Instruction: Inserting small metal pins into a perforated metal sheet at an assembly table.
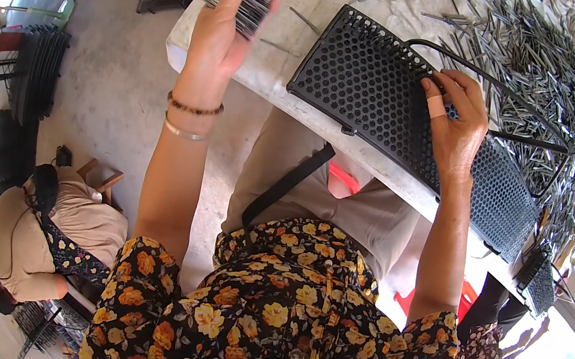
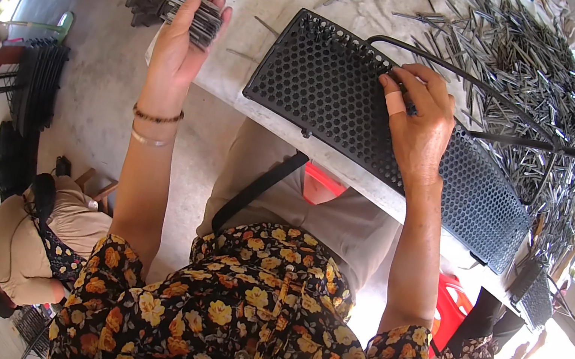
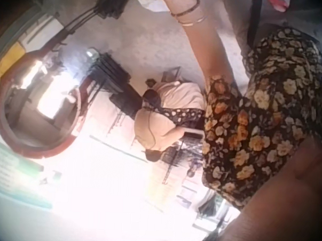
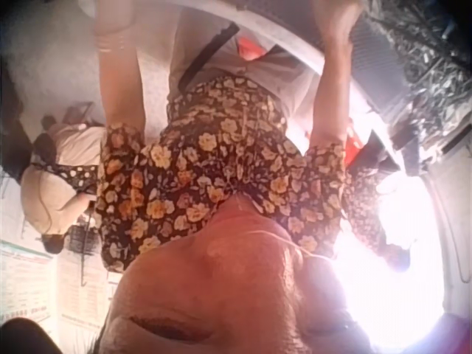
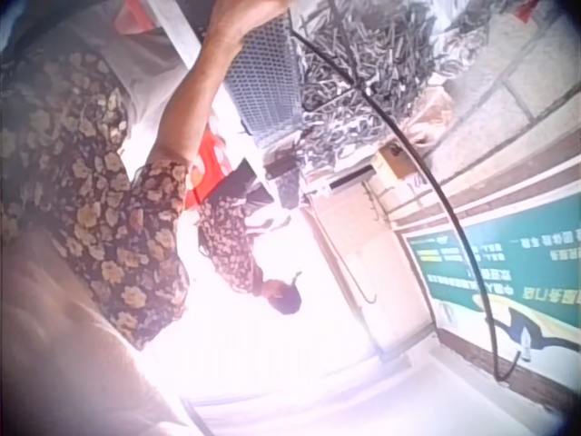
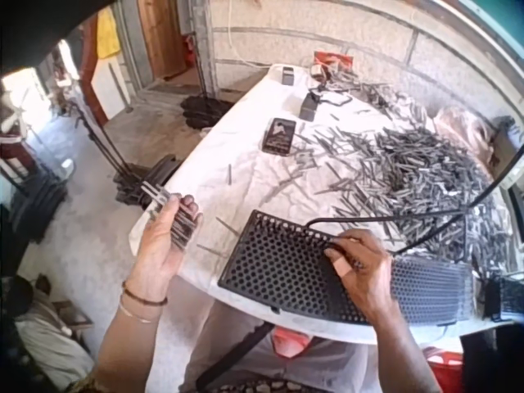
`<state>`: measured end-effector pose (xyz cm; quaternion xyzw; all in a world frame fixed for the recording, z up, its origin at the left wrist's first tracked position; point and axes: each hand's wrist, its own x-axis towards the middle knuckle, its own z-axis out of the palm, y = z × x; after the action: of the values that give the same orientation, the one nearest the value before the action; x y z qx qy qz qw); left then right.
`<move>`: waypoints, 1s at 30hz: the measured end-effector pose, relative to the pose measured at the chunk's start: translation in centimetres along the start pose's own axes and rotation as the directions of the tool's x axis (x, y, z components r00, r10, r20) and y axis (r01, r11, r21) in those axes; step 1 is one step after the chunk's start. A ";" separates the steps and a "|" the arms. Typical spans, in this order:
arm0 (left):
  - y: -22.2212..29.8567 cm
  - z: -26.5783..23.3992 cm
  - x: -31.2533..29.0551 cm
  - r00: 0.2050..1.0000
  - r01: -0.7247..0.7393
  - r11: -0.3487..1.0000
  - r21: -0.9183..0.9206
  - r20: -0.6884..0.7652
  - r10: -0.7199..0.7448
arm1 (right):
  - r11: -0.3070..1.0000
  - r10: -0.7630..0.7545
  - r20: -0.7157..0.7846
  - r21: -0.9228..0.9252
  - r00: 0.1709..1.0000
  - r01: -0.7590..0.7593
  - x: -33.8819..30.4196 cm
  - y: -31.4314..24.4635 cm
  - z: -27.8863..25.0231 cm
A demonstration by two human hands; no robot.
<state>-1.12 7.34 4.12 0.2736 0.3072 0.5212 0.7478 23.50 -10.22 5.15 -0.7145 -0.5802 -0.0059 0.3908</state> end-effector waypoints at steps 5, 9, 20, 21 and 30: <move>-1.4 5.3 -6.8 0.762 0.519 0.855 -0.006 0.456 -0.460 | 0.991 0.052 0.008 0.123 0.999 -0.053 0.4 -0.8 -1.1; -4.8 7.5 -11.1 0.675 0.643 0.762 0.070 0.418 -0.608 | 0.828 0.298 0.258 0.410 0.919 -0.383 0.5 -2.6 -2.2; -8.1 8.4 -13.7 0.675 0.599 0.762 0.245 0.356 -0.646 | 0.536 0.385 0.593 0.480 0.707 -0.694 -1.6 -2.5 -4.8; -8.2 8.5 -13.7 0.672 0.600 0.760 0.248 0.359 -0.648 | 0.537 0.396 0.625 0.437 0.673 -0.722 -1.8 -2.2 -5.0; -9.1 8.4 -14.8 0.632 0.654 0.713 0.255 0.335 -0.699 | 0.506 0.546 0.398 0.544 0.737 -0.669 -1.3 -1.7 -5.2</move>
<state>6.72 -10.21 5.65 0.2808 0.2522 0.1157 0.9188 24.00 -14.20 9.06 -0.6844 -0.2858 0.3988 0.5394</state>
